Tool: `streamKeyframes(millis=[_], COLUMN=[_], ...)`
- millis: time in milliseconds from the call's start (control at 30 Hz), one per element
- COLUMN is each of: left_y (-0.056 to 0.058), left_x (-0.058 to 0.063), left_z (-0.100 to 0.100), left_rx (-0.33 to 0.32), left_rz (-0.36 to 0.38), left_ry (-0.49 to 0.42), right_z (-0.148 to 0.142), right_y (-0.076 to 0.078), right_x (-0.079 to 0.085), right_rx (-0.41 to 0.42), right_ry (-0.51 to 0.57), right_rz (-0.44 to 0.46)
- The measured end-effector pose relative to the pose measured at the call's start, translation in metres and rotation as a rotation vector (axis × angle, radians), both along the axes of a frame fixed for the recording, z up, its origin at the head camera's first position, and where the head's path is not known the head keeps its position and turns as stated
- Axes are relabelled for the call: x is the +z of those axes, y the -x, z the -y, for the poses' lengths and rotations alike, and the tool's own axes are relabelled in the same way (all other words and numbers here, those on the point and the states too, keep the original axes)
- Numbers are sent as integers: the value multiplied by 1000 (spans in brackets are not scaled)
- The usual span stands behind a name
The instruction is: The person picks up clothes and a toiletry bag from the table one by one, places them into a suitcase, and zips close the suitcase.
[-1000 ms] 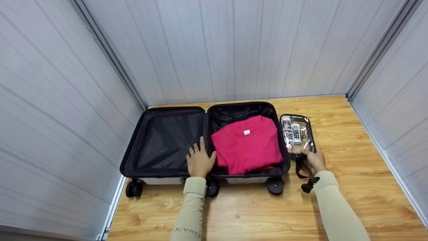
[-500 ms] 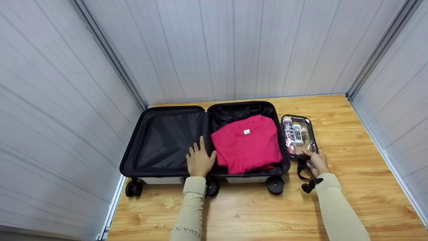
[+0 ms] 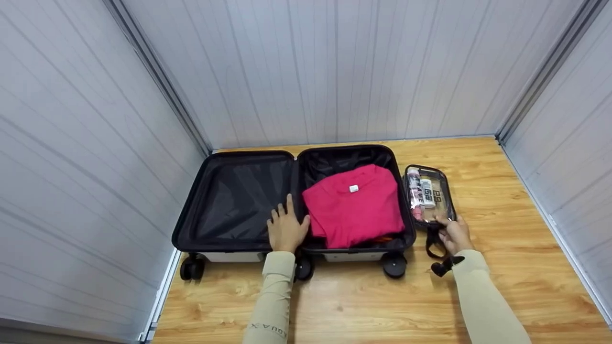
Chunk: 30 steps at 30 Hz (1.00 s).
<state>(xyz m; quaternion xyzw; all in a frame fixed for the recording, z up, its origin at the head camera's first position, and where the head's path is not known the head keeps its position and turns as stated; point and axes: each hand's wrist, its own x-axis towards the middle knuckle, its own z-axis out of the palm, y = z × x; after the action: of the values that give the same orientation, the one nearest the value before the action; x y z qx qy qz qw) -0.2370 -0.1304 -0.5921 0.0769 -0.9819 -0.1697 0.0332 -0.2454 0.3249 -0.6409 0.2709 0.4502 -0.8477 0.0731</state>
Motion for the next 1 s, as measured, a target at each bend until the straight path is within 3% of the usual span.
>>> streamKeyframes(millis=[367, 733, 1000], left_y=[0, 0, 0], left_x=[-1, -2, 0], left_z=[0, 0, -1], left_rx=[3, 6, 5], left_rz=[-1, 0, -3], left_ry=[4, 7, 12], right_z=[-1, 0, 3], right_y=[1, 7, 8], right_x=[-2, 2, 15], right_rx=[-37, -109, -140], right_ry=[85, 216, 306], right_rz=[28, -61, -104])
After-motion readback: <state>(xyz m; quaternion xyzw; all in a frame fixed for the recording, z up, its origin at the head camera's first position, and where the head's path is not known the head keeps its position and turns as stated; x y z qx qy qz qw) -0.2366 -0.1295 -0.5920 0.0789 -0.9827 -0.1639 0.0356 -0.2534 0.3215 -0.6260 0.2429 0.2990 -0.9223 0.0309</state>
